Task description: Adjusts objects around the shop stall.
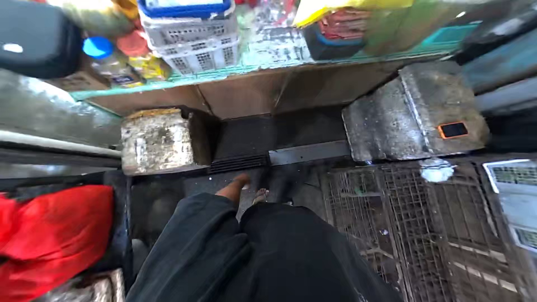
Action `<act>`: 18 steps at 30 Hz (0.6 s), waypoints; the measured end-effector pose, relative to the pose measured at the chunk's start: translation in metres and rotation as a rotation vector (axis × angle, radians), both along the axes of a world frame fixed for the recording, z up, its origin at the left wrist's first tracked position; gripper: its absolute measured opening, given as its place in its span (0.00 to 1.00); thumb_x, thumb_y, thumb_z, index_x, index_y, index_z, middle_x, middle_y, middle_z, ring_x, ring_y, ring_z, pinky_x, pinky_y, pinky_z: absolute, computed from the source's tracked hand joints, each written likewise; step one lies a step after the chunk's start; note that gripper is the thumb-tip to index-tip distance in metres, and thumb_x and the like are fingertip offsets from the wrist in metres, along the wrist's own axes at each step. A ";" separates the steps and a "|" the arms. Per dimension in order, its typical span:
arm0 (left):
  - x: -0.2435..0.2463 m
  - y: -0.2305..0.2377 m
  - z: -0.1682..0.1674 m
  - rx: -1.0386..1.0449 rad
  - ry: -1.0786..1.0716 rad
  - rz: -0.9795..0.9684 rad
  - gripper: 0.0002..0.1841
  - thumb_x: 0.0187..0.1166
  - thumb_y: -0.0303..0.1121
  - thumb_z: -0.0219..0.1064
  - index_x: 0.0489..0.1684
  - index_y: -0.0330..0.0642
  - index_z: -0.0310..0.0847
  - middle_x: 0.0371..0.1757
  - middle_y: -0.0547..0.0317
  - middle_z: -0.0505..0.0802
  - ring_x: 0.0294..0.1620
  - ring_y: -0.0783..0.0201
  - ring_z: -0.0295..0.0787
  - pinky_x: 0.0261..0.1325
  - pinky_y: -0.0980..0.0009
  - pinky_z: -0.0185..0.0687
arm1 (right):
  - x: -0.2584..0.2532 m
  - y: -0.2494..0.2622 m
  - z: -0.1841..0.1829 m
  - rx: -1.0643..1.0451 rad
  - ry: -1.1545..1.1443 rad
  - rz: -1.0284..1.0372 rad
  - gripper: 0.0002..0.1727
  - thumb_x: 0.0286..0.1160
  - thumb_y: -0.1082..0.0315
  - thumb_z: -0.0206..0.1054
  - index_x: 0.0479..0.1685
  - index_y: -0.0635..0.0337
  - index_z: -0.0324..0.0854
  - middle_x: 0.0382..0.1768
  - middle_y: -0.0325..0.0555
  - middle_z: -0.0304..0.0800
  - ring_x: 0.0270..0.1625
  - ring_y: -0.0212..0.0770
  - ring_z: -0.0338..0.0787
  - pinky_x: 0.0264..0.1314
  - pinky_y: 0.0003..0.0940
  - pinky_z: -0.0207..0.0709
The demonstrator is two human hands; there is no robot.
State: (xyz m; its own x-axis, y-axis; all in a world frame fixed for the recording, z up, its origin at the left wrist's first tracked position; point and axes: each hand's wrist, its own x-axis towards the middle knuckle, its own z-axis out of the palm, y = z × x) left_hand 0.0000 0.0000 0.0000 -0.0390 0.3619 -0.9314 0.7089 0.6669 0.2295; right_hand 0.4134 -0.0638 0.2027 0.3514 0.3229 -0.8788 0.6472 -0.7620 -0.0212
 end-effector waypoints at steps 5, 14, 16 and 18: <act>-0.056 -0.066 -0.001 -0.083 0.126 0.073 0.26 0.85 0.47 0.63 0.60 0.27 0.85 0.63 0.30 0.89 0.67 0.38 0.86 0.72 0.37 0.76 | 0.085 0.063 -0.116 0.024 0.206 0.036 0.26 0.96 0.53 0.51 0.76 0.64 0.76 0.66 0.63 0.85 0.62 0.59 0.88 0.64 0.60 0.79; 0.020 -0.033 0.048 -0.048 0.038 0.243 0.21 0.91 0.42 0.58 0.70 0.33 0.80 0.61 0.35 0.90 0.59 0.44 0.89 0.66 0.47 0.80 | 0.068 0.190 -0.173 0.069 0.329 0.055 0.28 0.90 0.52 0.61 0.76 0.65 0.77 0.67 0.63 0.86 0.66 0.58 0.88 0.70 0.57 0.79; 0.033 -0.004 0.053 0.034 0.028 0.220 0.21 0.90 0.41 0.60 0.69 0.32 0.82 0.61 0.35 0.91 0.63 0.43 0.88 0.71 0.45 0.78 | 0.067 0.202 -0.184 0.039 0.336 0.111 0.29 0.89 0.49 0.62 0.75 0.64 0.78 0.65 0.62 0.86 0.63 0.57 0.88 0.68 0.56 0.79; 0.040 0.022 0.055 0.096 0.008 0.247 0.20 0.90 0.39 0.61 0.68 0.32 0.81 0.59 0.35 0.91 0.60 0.44 0.89 0.68 0.46 0.79 | 0.070 0.211 -0.196 0.010 0.325 0.170 0.29 0.87 0.48 0.63 0.74 0.62 0.79 0.63 0.61 0.87 0.60 0.55 0.89 0.65 0.56 0.79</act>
